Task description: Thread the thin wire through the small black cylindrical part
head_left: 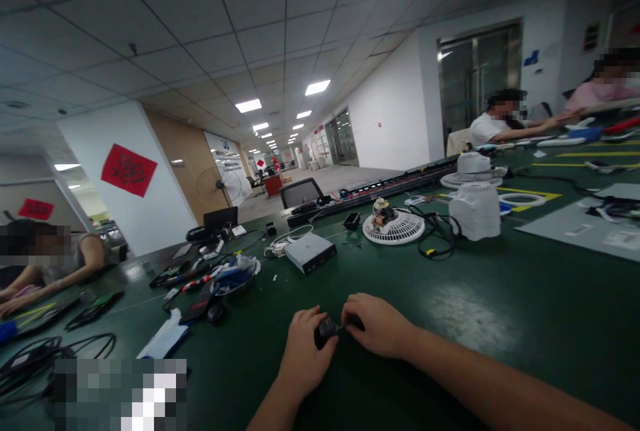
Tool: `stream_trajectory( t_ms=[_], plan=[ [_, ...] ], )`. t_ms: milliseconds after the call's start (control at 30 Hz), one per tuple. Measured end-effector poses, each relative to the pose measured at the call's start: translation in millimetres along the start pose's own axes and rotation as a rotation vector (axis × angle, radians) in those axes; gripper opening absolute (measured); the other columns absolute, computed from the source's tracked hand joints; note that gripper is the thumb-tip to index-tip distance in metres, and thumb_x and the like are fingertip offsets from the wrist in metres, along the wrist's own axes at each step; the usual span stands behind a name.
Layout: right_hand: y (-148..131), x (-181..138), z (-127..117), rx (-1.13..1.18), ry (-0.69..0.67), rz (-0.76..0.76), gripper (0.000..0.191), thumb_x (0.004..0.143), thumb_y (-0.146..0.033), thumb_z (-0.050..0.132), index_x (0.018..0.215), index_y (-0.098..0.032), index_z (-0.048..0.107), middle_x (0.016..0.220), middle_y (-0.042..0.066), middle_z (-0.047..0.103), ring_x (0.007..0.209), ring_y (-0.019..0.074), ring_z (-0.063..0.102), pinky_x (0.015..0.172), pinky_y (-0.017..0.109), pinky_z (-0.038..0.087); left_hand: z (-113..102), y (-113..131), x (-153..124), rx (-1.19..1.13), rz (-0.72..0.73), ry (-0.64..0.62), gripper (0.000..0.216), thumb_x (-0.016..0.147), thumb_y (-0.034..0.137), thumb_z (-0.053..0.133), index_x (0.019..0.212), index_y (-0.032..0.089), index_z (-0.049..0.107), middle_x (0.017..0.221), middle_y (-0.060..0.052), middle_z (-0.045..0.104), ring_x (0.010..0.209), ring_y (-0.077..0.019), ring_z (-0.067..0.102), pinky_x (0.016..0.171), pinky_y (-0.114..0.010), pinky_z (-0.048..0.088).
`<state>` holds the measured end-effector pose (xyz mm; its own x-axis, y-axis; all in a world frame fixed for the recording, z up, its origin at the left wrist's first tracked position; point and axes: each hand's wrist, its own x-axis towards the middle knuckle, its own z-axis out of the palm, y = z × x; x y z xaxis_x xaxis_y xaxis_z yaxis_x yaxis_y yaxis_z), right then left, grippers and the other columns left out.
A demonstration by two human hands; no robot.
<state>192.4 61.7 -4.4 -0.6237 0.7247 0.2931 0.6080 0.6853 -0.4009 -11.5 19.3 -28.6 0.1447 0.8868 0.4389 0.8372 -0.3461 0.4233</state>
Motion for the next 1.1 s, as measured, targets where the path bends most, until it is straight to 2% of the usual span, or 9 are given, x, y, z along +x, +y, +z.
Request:
stream_trajectory(
  t_ms=[167,300,500,600,733,833,933,1033,1100],
  plan=[
    [-6,1,1,-0.119,0.019,0.045,0.023,0.078,-0.012,0.05,0.089,-0.02,0.068,0.091,0.007,0.064,0.086,0.0215,0.06,0.071,0.03,0.04,-3,9,-1,0.019,0.034,0.031,0.024,0.077,0.026,0.066,0.1,0.02,0.068,0.107,-0.011,0.069,0.103,-0.0298,0.063,0.09,-0.049,0.05],
    [-4,0,-2,-0.136,-0.014,0.134,0.028,0.077,-0.007,0.047,0.088,-0.022,0.069,0.091,0.006,0.065,0.08,0.0199,0.062,0.067,0.03,0.039,-8,18,-2,0.031,0.02,-0.013,0.017,0.078,0.024,0.064,0.095,0.022,0.067,0.096,-0.006,0.069,0.091,-0.0257,0.063,0.08,-0.04,0.052],
    [8,3,-4,-0.087,0.007,0.242,0.03,0.079,-0.012,0.047,0.095,-0.024,0.07,0.095,0.005,0.069,0.087,0.0212,0.064,0.072,0.03,0.042,-12,19,-1,0.201,-0.077,-0.062,0.03,0.084,0.023,0.06,0.115,0.022,0.064,0.102,-0.004,0.069,0.093,-0.0207,0.062,0.082,-0.033,0.048],
    [15,3,-3,-0.059,0.014,0.208,0.031,0.079,-0.013,0.046,0.096,-0.024,0.069,0.097,0.004,0.069,0.09,0.0205,0.063,0.075,0.03,0.043,-19,16,0,0.394,0.021,-0.09,0.038,0.086,0.013,0.055,0.122,0.025,0.061,0.111,-0.004,0.067,0.097,-0.0209,0.06,0.086,-0.035,0.045],
    [18,8,-2,0.001,0.035,0.228,0.028,0.079,-0.018,0.051,0.1,-0.025,0.069,0.1,0.004,0.069,0.089,0.0194,0.063,0.076,0.029,0.043,-26,12,1,0.547,0.106,-0.083,0.042,0.088,0.007,0.048,0.123,0.028,0.061,0.111,-0.003,0.066,0.099,-0.0222,0.058,0.088,-0.038,0.042],
    [17,20,-5,0.087,-0.021,0.379,0.026,0.079,-0.036,0.059,0.099,-0.024,0.07,0.094,0.004,0.07,0.084,0.0195,0.064,0.068,0.028,0.044,-29,11,0,0.541,0.036,-0.096,0.04,0.089,0.011,0.049,0.124,0.026,0.06,0.11,-0.004,0.066,0.099,-0.0216,0.058,0.086,-0.037,0.041],
    [19,35,-8,0.163,-0.165,0.48,0.037,0.071,-0.054,0.067,0.09,-0.023,0.073,0.088,0.004,0.072,0.079,0.0204,0.066,0.061,0.027,0.044,-30,12,0,0.49,-0.066,-0.11,0.034,0.088,0.017,0.052,0.121,0.023,0.059,0.11,-0.005,0.065,0.098,-0.0206,0.059,0.085,-0.034,0.041],
    [22,42,-6,0.106,-0.089,0.494,0.038,0.064,-0.058,0.073,0.085,-0.026,0.074,0.085,0.003,0.072,0.078,0.0211,0.066,0.059,0.027,0.042,-29,10,0,0.43,-0.22,-0.123,0.026,0.088,0.025,0.053,0.114,0.022,0.058,0.102,-0.006,0.067,0.093,-0.021,0.062,0.081,-0.033,0.043],
    [23,40,-2,0.117,-0.031,0.446,0.034,0.067,-0.056,0.072,0.086,-0.027,0.075,0.085,0.002,0.073,0.078,0.0201,0.066,0.059,0.027,0.042,-29,8,0,0.39,-0.335,-0.149,0.024,0.089,0.03,0.052,0.112,0.023,0.055,0.096,-0.006,0.068,0.086,-0.0215,0.065,0.074,-0.032,0.045]
  ],
)
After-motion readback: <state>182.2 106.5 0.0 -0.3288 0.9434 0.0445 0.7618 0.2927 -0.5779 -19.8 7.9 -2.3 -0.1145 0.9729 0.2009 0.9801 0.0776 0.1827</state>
